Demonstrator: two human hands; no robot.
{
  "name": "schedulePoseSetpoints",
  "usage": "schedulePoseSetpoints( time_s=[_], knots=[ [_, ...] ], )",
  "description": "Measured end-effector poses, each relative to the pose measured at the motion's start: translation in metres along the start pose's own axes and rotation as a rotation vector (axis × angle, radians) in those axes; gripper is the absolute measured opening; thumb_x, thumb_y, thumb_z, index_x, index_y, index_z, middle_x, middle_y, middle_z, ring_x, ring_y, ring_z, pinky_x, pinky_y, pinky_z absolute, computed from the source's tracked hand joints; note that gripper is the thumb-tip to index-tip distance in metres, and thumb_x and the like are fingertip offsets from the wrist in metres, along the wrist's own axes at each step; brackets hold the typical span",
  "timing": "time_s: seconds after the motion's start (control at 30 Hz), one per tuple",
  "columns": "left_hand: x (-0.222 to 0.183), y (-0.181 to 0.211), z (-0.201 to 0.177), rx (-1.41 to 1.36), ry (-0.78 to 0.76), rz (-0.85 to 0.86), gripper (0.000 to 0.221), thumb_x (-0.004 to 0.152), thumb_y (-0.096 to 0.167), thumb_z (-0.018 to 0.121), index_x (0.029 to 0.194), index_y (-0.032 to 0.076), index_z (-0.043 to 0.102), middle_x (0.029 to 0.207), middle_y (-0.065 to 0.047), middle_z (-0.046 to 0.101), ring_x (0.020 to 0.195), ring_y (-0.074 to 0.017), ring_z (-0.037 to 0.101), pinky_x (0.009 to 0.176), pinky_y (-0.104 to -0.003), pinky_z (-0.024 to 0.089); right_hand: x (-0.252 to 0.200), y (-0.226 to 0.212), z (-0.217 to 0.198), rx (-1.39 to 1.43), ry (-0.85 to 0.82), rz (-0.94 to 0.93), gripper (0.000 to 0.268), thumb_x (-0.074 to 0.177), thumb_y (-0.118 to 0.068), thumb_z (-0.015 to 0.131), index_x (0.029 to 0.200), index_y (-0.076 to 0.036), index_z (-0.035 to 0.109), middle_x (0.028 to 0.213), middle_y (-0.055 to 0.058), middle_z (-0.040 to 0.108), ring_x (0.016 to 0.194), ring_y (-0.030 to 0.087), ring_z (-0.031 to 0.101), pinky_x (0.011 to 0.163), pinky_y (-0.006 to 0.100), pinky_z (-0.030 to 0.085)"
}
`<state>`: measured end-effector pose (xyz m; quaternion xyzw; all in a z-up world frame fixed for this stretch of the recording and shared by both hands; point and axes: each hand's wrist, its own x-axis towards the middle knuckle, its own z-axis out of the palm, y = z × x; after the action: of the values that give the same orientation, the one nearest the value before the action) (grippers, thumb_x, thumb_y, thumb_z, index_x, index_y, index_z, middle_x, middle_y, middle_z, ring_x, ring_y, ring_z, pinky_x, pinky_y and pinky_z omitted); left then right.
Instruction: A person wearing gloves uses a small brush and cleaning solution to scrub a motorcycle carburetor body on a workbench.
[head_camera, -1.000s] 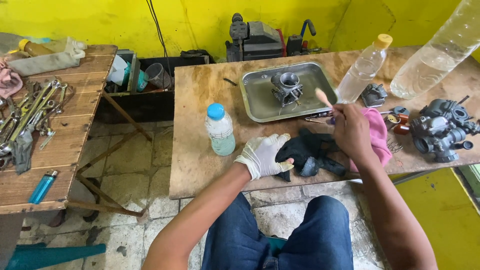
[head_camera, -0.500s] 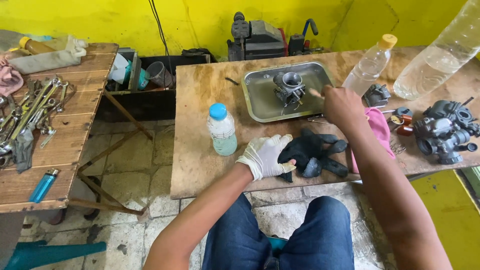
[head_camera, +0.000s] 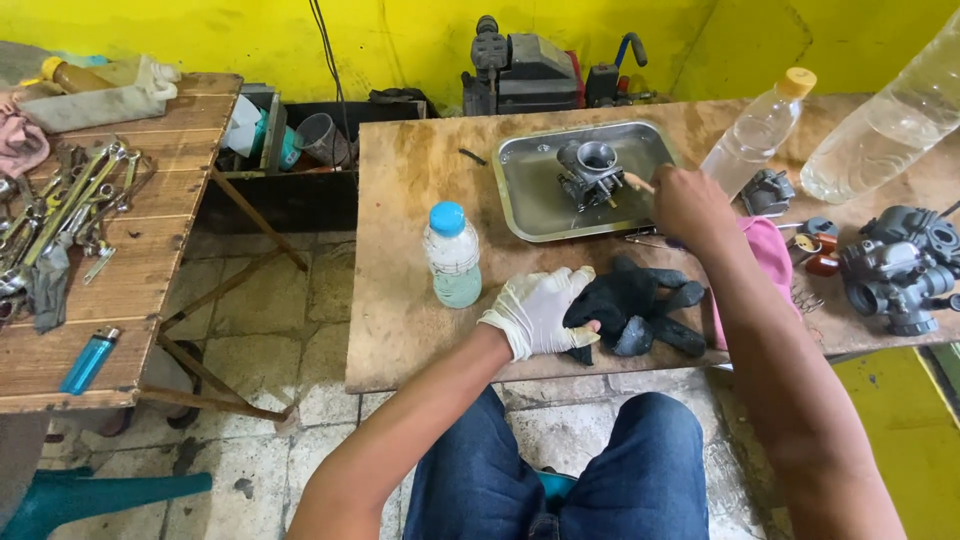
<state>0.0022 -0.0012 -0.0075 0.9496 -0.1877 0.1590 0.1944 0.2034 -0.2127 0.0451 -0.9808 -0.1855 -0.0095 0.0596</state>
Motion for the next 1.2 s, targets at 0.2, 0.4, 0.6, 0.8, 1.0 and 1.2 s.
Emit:
schedulePoseSetpoints(
  time_s=[0.2,0.4,0.6,0.8,1.0,1.2],
  knots=[
    [0.006,0.008,-0.025,-0.025,0.149,0.011,0.088,0.076,0.078,0.054,0.142,0.019,0.05,0.108,-0.006,0.062,0.094,-0.0316,0.071,0.075,-0.044,0.058,-0.002,-0.008,-0.007,0.009,-0.009,0.021,0.033,0.097,-0.017,0.049,0.118,-0.009,0.074,0.096,0.028,0.076,0.097,0.049,0.074,0.084,0.058,0.059],
    [0.031,0.005,-0.01,0.107,0.348,0.063,0.092,0.078,0.076,0.055,0.147,0.015,0.049,0.119,-0.008,0.057,0.106,-0.0298,0.065,0.086,-0.042,0.054,-0.009,-0.015,-0.014,0.001,-0.02,0.018,0.034,0.098,-0.018,0.049,0.119,-0.01,0.074,0.098,0.026,0.077,0.097,0.046,0.075,0.085,0.055,0.06],
    [0.064,0.013,-0.017,0.13,0.424,-0.04,0.093,0.076,0.07,0.06,0.149,0.014,0.048,0.139,-0.011,0.049,0.125,-0.034,0.055,0.098,-0.05,0.05,-0.004,-0.008,-0.001,-0.014,0.033,0.0,0.031,0.096,-0.017,0.051,0.115,-0.009,0.075,0.093,0.025,0.076,0.092,0.047,0.076,0.08,0.055,0.061],
    [0.079,-0.005,-0.012,0.198,0.45,-0.18,0.106,0.071,0.067,0.07,0.155,0.01,0.041,0.155,-0.017,0.04,0.144,-0.0395,0.039,0.119,-0.051,0.032,-0.003,-0.009,0.002,-0.222,0.098,-0.01,0.029,0.094,-0.016,0.05,0.112,-0.014,0.073,0.087,0.014,0.075,0.086,0.04,0.077,0.077,0.051,0.062],
    [0.068,-0.013,-0.013,0.253,0.253,-0.325,0.109,0.071,0.072,0.066,0.158,0.012,0.037,0.162,-0.015,0.036,0.153,-0.0372,0.029,0.125,-0.055,0.023,-0.043,-0.018,-0.011,-0.457,0.624,-0.249,0.016,0.085,-0.026,0.068,0.096,-0.022,0.079,0.091,0.005,0.07,0.093,0.027,0.07,0.078,0.036,0.052],
    [0.066,-0.014,-0.013,0.249,0.17,-0.364,0.112,0.072,0.07,0.07,0.159,0.011,0.033,0.164,-0.015,0.033,0.155,-0.0364,0.025,0.126,-0.058,0.022,-0.204,-0.03,-0.033,-0.245,-0.011,-0.458,0.025,0.091,-0.039,0.066,0.109,-0.021,0.069,0.101,0.006,0.063,0.094,0.029,0.068,0.079,0.041,0.054]
  ],
)
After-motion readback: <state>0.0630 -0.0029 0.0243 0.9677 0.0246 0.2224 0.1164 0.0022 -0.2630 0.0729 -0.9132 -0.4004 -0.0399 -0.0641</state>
